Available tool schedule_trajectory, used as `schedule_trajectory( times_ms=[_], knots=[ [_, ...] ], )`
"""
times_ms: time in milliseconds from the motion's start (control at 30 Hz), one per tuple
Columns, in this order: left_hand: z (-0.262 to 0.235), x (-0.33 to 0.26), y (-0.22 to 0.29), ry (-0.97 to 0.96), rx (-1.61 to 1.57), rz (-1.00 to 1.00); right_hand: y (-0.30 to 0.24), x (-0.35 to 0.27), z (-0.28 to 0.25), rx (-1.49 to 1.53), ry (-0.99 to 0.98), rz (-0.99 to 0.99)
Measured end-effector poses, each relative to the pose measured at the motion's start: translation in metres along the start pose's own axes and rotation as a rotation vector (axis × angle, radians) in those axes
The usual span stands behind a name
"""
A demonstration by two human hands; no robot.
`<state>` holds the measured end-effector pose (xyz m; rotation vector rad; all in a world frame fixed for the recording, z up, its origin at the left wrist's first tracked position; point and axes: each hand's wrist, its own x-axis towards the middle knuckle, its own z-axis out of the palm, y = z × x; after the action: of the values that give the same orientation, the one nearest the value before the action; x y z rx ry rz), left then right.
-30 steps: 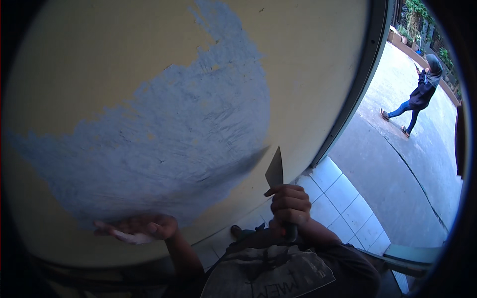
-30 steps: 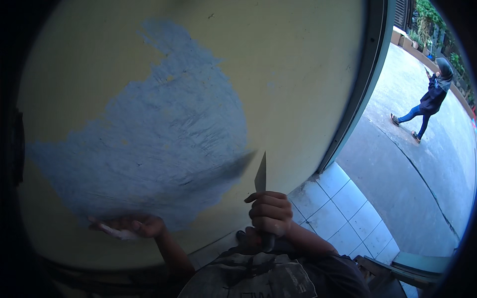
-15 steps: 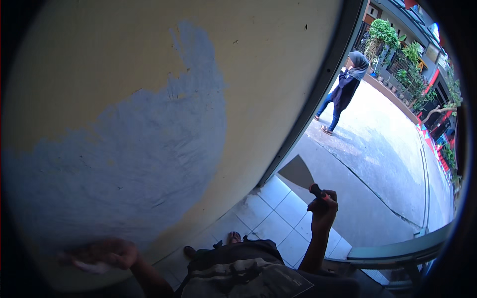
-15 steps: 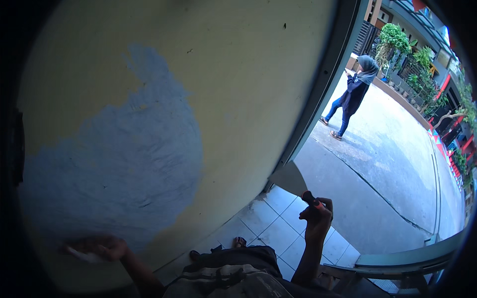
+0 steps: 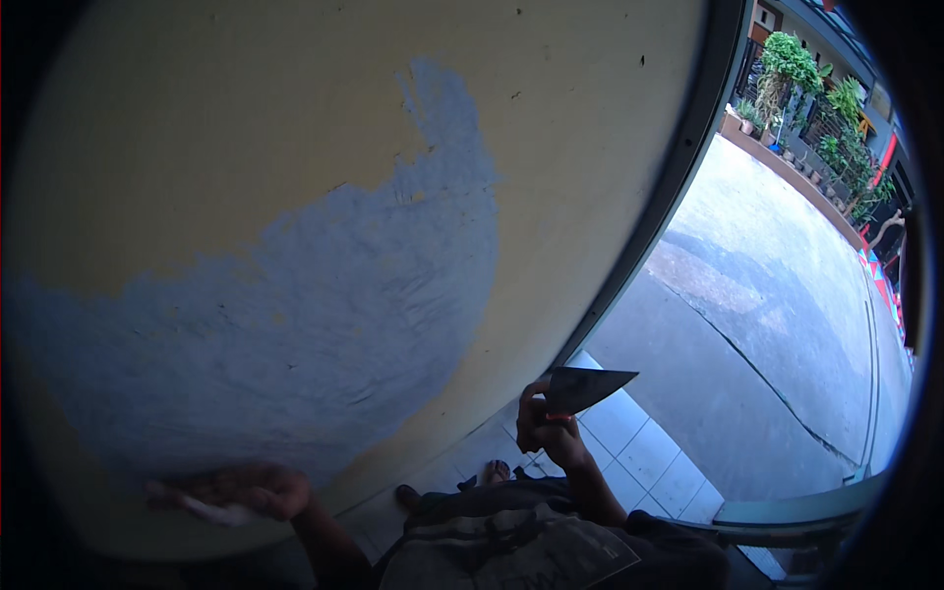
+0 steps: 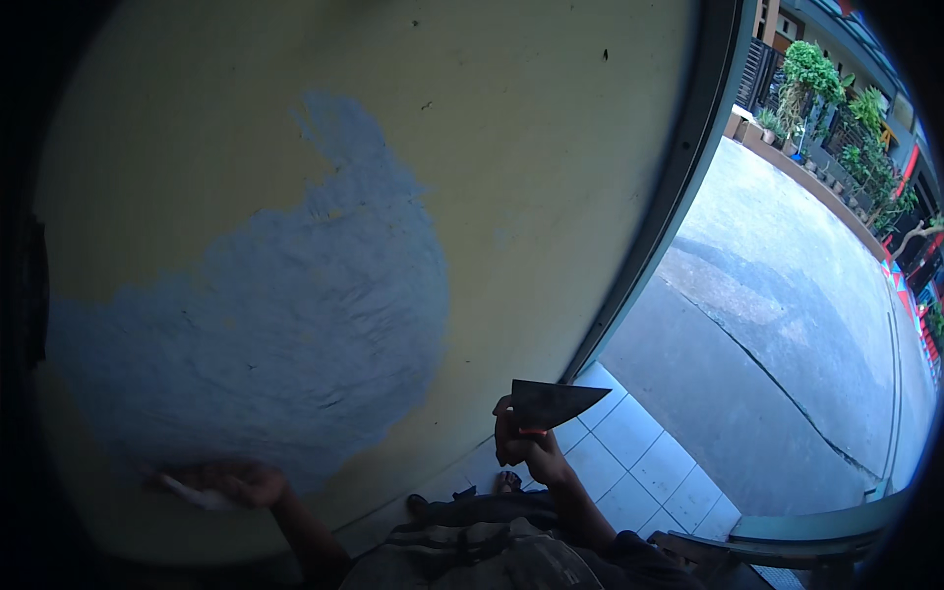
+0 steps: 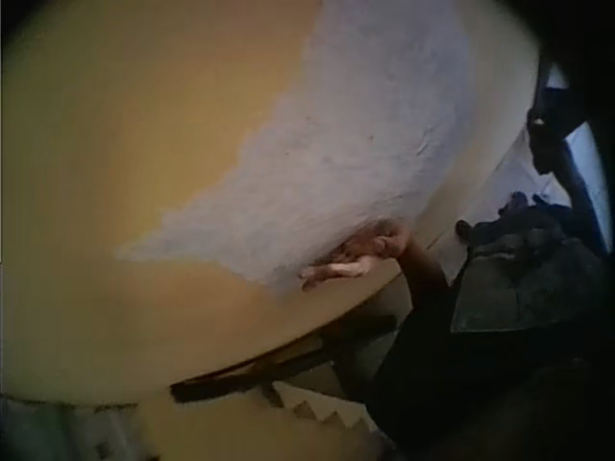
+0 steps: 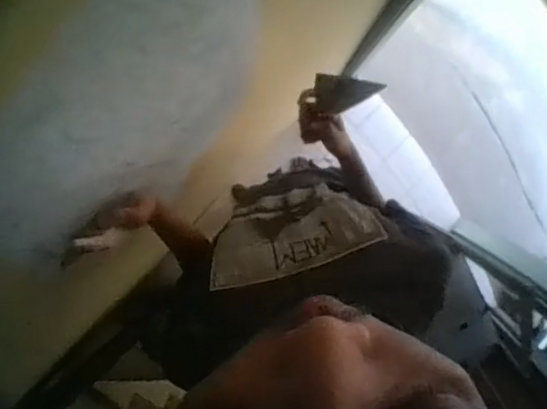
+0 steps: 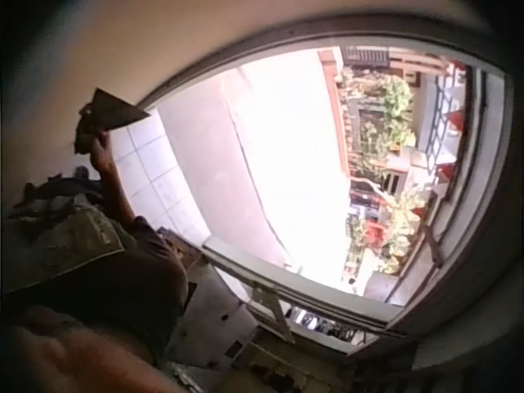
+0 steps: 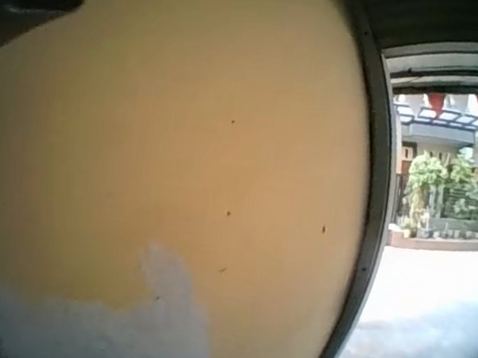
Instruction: The person scrapes old paint or plaster from a wall with a paint scraper.
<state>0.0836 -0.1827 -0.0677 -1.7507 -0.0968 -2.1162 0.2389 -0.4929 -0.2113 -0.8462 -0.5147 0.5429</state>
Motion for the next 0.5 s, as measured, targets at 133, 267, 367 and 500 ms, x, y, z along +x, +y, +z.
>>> schedule_trajectory(
  times_ms=[133, 267, 367, 500],
  knots=[
    [0.037, -0.012, -0.01, 0.0, -0.027, -0.027, 0.015, 0.039, -0.016, -0.122, 0.148, 0.279],
    [0.056, -0.027, -0.016, -0.011, -0.081, -0.023, 0.028, 0.062, -0.015, -0.156, 0.152, 0.294],
    [0.051, -0.037, -0.022, -0.013, -0.093, -0.119, 0.038, 0.072, -0.011, -0.172, 0.131, 0.279],
    [0.063, -0.032, -0.013, 0.007, -0.173, -0.134, 0.043, 0.08, -0.012, -0.079, 0.3, 0.209]
  ],
)
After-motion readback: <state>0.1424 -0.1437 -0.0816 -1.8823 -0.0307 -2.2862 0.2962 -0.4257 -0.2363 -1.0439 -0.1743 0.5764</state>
